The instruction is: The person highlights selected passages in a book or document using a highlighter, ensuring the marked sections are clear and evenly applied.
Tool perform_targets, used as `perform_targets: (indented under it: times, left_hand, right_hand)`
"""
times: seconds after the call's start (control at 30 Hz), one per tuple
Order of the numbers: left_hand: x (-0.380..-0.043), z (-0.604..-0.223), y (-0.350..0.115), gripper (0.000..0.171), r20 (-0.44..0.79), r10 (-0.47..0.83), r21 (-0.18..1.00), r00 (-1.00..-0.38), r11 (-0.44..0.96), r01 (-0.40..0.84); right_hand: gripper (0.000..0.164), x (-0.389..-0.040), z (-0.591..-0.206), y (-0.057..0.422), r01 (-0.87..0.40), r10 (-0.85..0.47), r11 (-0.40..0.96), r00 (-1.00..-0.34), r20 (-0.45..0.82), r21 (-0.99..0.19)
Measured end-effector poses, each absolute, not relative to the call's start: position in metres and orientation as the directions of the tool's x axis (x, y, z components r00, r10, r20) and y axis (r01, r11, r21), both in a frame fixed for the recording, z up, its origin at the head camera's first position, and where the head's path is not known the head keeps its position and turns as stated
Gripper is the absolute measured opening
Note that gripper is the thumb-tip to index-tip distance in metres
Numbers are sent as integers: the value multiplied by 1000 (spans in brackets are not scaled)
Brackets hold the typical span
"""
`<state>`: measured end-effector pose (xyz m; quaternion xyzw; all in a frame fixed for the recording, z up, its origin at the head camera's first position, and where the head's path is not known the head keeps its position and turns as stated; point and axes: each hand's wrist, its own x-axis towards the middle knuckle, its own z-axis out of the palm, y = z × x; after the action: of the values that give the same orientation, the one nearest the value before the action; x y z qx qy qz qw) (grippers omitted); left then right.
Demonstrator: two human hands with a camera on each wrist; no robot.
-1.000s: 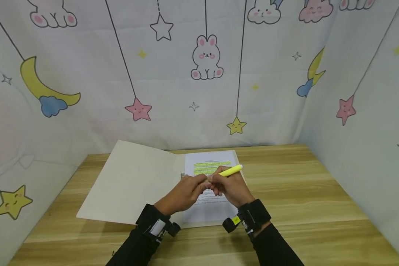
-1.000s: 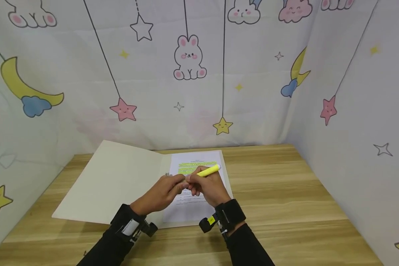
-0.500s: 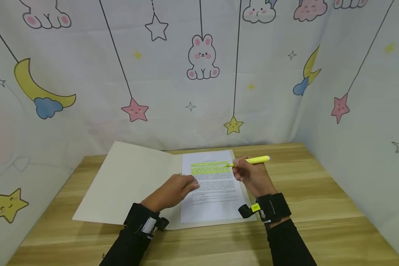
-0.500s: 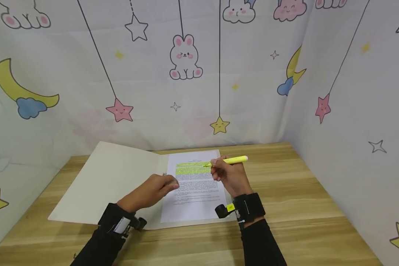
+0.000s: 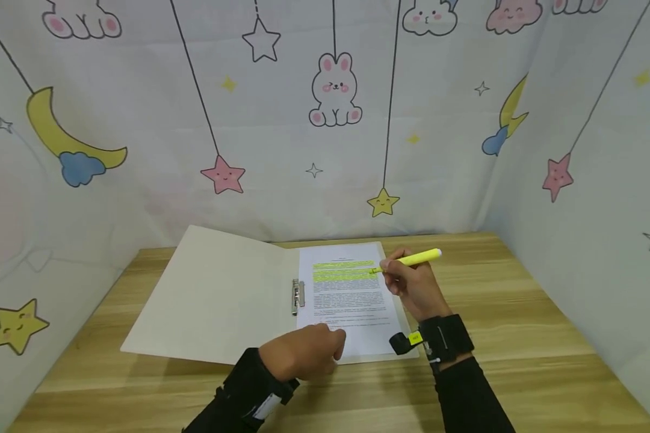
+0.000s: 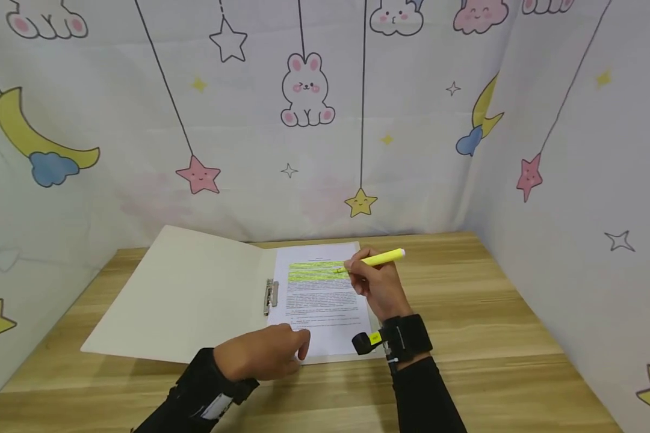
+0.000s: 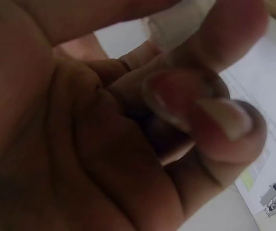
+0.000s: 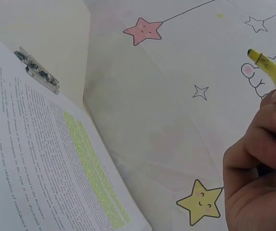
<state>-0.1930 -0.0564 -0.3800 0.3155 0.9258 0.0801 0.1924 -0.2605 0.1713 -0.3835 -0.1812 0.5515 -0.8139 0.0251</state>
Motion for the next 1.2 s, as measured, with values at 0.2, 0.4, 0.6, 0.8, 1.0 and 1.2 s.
perform_targets:
  times: [0.2,0.4,0.6,0.8,1.0,1.2]
  left_hand:
    - [-182,-387,-46,10,-391,564,149,-727,818,555]
    - [-174,-386,-39,10,-424,535,80,-731,826,558]
    - [-171,-384,-38,24,-439,501,108,-746,854,510]
    - [-189,-371,-58,58,-341,508,273,-791,859,434]
    - [-230,-391,-92,39,-53,390,247,-919,897,366]
    - [-251,-422,-108,63,-102,313,167,-944,941,294]
  right_hand:
    - [13,-264,-386,168,-173,-215,-349,-942,258,-921]
    - [12,-267,-389,163,-170,-181,-318,-955,236,-933]
    - [20,-266,-390,160,-138,-182,-317,-962,203,-938]
    - [26,-267,-392,159,-115,-115,-258,-982,148,-959]
    - [20,-268,-398,158,-86,-65,-216,-993,102,-973]
    - [17,-267,-405,156,-24,-65,-181,-997,37,-983]
